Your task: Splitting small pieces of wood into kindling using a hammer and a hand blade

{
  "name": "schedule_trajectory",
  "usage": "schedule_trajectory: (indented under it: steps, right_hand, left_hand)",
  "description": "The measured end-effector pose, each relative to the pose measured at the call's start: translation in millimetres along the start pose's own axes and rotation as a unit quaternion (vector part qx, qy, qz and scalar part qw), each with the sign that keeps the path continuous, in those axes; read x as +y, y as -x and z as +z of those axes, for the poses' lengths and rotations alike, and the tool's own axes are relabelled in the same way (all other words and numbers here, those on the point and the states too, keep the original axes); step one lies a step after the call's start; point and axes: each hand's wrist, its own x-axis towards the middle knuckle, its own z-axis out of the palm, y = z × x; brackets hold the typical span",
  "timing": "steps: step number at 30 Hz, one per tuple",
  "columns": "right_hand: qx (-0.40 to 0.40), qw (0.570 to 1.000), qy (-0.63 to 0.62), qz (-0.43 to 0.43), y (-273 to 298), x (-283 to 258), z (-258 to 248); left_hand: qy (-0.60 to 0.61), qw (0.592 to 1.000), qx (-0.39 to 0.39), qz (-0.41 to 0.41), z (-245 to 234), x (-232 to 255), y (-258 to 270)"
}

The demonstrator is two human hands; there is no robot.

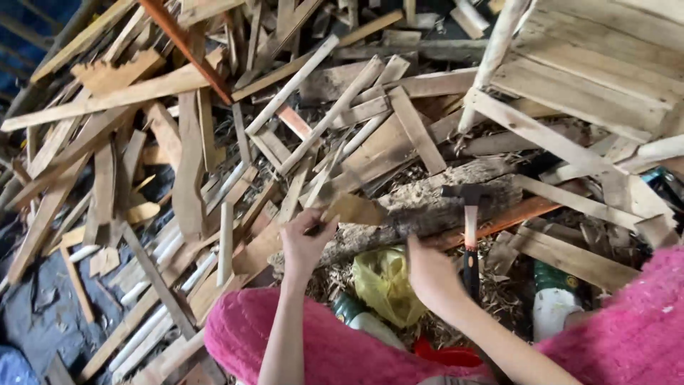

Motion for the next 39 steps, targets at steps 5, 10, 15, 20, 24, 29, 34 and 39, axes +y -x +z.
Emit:
schedule_trajectory:
  steps: [5, 10, 15, 20, 24, 29, 34, 39]
  right_hand:
    - [-0.009, 1.0, 0.015, 0.0, -29, 15, 38]
    - [-0.103, 0.915, -0.381, 0.087, -39, 35, 35]
    - [0.01, 0.98, -0.199, -0.017, 1, 13, 2]
    - [0.064, 0.995, -0.07, -0.011, 46, -29, -55]
    - [-0.026, 0.998, 0.047, 0.019, -22, 8, 36]
    - [-0.062, 0.966, -0.251, -0.017, -59, 46, 55]
    - [-0.115, 0.909, -0.398, 0.038, -53, 51, 52]
    - [-0.127, 0.991, 0.015, -0.042, 2, 28, 10]
  left_hand:
    - [0.105, 0.993, 0.037, -0.048, -1, 27, -5]
    - [0.135, 0.985, 0.03, -0.101, -3, 19, -4]
    - [0.109, 0.987, 0.036, -0.109, -1, 1, -3]
    - [0.059, 0.997, 0.013, -0.053, -10, 22, -1]
    - [0.05, 0.998, 0.02, -0.038, 0, 0, -4]
    - [0.16, 0.979, 0.057, -0.116, 2, -16, -7]
    - [0.133, 0.989, 0.057, -0.04, 0, 0, -10]
    - [0.058, 0.996, 0.057, 0.022, 7, -15, -12]
